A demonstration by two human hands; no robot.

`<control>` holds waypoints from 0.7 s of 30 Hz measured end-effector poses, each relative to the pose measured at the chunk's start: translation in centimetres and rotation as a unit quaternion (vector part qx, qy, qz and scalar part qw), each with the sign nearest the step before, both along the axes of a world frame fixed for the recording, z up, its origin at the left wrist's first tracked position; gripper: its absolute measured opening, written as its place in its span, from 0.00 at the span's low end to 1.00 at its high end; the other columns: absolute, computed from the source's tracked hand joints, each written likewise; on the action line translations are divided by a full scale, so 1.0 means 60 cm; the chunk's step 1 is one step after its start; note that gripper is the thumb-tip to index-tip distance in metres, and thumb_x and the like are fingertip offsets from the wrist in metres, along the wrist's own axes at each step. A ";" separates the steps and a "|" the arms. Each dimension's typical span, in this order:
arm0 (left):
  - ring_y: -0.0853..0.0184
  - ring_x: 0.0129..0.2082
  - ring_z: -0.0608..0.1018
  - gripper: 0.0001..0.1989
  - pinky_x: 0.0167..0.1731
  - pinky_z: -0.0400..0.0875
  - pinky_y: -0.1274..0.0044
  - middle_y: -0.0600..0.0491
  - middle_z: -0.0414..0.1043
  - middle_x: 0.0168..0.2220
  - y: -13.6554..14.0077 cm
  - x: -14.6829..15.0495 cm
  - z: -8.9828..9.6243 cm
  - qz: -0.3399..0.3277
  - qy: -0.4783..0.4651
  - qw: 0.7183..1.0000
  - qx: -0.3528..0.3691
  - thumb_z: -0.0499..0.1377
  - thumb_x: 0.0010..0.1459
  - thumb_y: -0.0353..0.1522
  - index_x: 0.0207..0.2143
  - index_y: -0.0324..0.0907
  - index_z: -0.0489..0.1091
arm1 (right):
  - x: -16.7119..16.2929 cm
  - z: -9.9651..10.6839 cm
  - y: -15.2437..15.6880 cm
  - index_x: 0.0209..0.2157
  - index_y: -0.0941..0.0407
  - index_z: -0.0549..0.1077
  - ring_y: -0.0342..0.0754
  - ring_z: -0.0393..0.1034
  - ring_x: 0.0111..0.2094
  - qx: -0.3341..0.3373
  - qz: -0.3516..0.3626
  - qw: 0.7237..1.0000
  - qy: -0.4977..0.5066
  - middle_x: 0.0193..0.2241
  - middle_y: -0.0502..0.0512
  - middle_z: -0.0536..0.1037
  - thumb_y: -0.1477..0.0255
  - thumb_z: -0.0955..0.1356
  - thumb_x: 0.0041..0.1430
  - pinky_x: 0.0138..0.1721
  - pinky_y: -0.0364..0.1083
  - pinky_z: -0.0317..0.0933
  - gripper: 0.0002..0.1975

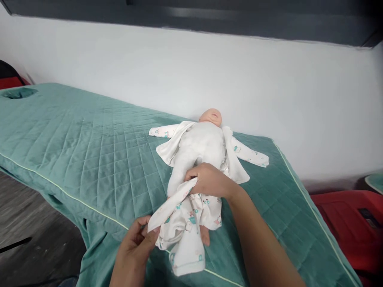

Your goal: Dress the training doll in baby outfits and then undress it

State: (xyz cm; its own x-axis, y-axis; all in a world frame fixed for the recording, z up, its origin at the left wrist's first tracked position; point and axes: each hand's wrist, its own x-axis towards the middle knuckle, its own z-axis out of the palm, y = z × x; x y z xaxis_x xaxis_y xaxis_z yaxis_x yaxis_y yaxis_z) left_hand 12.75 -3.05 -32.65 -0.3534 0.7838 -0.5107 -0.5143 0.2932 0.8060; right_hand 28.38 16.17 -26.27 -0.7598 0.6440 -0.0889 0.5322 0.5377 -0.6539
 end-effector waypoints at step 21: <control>0.68 0.27 0.70 0.16 0.28 0.62 0.79 0.55 0.69 0.27 0.066 -0.035 0.024 -0.152 0.062 0.983 0.078 0.64 0.51 0.43 0.34 0.40 0.69 | 0.008 0.014 -0.003 0.25 0.54 0.72 0.46 0.67 0.30 -0.039 -0.021 0.999 0.024 0.26 0.48 0.74 0.64 0.73 0.51 0.28 0.43 0.57 0.11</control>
State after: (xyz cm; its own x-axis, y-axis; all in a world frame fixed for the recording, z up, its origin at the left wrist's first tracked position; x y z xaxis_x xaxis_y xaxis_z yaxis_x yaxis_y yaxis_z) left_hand 10.62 0.92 -31.18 -0.1436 0.9278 -0.3443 -0.3170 0.2865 0.9041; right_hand 28.87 16.02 -25.42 -0.7363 0.6685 -0.1049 0.5213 0.4616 -0.7178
